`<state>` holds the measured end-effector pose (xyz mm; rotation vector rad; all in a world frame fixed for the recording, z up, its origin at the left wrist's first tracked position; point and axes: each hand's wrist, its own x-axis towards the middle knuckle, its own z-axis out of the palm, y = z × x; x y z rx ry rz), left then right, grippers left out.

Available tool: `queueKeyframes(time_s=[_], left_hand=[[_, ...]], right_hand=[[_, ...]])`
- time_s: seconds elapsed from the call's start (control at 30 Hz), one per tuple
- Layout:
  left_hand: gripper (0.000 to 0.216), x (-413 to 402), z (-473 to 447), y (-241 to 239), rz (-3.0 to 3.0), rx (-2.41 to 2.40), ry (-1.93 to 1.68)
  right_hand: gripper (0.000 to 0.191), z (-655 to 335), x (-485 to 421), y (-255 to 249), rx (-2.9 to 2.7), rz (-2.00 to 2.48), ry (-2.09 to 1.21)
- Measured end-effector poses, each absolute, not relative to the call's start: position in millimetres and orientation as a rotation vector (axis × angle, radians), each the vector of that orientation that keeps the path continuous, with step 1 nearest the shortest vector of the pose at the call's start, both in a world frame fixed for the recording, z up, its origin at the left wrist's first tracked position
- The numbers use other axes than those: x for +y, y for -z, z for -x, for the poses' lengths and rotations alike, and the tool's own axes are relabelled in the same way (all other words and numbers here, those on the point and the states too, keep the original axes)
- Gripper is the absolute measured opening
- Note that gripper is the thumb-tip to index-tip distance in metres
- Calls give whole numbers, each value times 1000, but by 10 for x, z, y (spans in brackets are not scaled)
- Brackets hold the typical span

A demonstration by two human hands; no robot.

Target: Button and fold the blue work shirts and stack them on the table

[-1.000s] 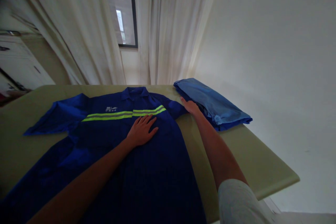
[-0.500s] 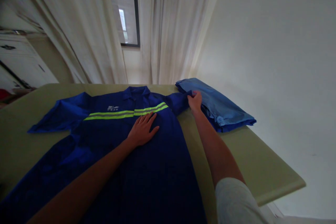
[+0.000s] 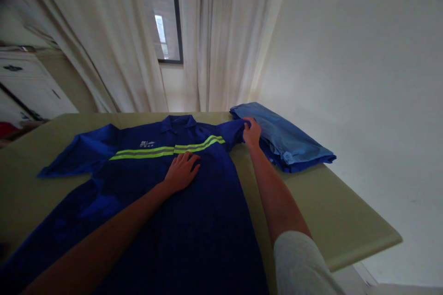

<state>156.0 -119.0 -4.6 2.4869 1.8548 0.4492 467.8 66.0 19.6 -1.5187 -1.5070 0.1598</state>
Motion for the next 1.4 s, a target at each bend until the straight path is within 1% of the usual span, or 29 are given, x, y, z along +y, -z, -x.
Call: queueKeyframes(time_s=[0.07, 0.13, 0.27, 0.47, 0.57, 0.67, 0.77, 0.83, 0.93, 1.0, 1.07, 1.1, 1.17, 1.23, 1.27, 1.33, 1.4], left_hand=[[56, -1217, -1439, 107, -2484, 1878, -377], [62, -1258, -1312, 171, -2473, 1896, -292], [63, -1353, -1128, 228, -2486, 1912, -201], [61, -1415, -974, 211, -2520, 1853, -125], [60, -1425, -968, 191, -2509, 1878, -127], [59, -1535, -1115, 106, -2470, 1950, -137], [61, -1862, -1427, -21, -2580, 1746, -244], [68, -2172, -1662, -76, -2671, 1428, -297], [82, -2600, -1912, -73, -2671, 1070, -248], [85, -2773, -1973, -41, -2632, 983, -208], [84, -2843, -1976, -23, -2603, 970, -195], [84, -2845, -1972, -24, -2597, 972, -200], [85, -2797, -1981, -45, -2600, 980, -227], [79, -2686, -2034, -81, -2605, 999, -263], [71, -2611, -2076, -99, -2608, 1011, -273], [55, -2439, -2175, -125, -2635, 1022, -279], [44, -2274, -2263, -125, -2688, 990, -289]], right_hand=[[43, -4732, 573, -31, -1494, 1583, -106], [46, -4783, 504, 148, -1474, 1631, -134], [49, -4851, 514, 346, -1437, 1675, -153], [54, -4914, 616, 333, -1350, 1712, -162], [51, -4915, 595, 321, -1337, 1699, -170], [41, -4917, 554, 314, -1382, 1626, -193], [37, -4922, 526, 297, -1374, 1587, -214], [40, -4901, 530, 244, -1349, 1588, -230], [44, -4826, 576, 21, -1393, 1503, -284], [51, -4788, 624, -219, -1449, 1338, -334], [60, -4799, 673, -463, -1444, 1178, -454], [62, -4826, 697, -560, -1420, 1137, -552], [58, -4907, 748, -668, -1362, 1141, -765], [51, -4990, 807, -660, -1352, 1236, -909], [47, -5019, 841, -627, -1370, 1307, -903], [37, -5044, 914, -548, -1421, 1437, -769], [30, -5033, 982, -501, -1446, 1488, -564]])
